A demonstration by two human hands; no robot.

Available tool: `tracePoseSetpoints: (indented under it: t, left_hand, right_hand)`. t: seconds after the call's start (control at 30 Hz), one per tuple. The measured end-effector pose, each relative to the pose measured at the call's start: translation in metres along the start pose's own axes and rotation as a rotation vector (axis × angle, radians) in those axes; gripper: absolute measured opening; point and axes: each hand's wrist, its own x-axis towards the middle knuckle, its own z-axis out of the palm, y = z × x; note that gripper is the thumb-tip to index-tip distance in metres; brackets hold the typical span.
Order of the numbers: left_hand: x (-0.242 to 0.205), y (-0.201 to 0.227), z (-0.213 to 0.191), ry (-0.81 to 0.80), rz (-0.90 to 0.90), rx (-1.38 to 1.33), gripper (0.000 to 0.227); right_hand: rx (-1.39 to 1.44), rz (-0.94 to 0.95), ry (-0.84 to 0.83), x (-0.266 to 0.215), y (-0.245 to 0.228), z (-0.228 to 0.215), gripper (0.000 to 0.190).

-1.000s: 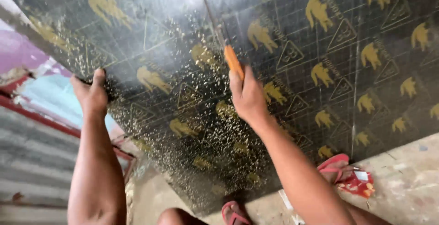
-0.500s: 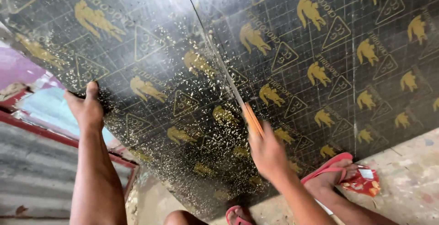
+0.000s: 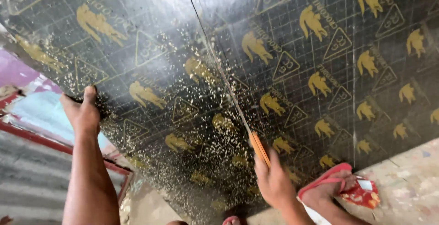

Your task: Sawing a large sheet of plywood with a hand saw in a workshop environment.

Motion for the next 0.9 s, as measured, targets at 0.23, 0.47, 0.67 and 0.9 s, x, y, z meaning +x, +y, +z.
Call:
tracePoseSetpoints:
  t: [0.23, 0.47, 0.67, 0.9]
  left_hand:
    - [0.012, -0.021, 0.0, 0.003, 0.008, 0.001, 0.092]
    - [0.014, -0.027, -0.003, 0.001, 0.246, -0.11, 0.033]
    - [-0.019, 0.031, -0.002, -0.001, -0.15, 0.043, 0.087]
    - [0.014, -0.013, -0.007, 0.002, 0.093, 0.017, 0.072]
  right_hand:
    - [0.178, -0.528, 0.118, 0.144, -0.098, 0.021, 0.034]
    - [0.153, -0.459, 0.096, 0.088, -0.088, 0.004, 0.036]
    - [-0.007, -0.203, 0.077, 0.016, 0.011, 0.009, 0.034]
    - [0.154, -0.508, 0.174, 0.143, -0.094, 0.021, 0.044]
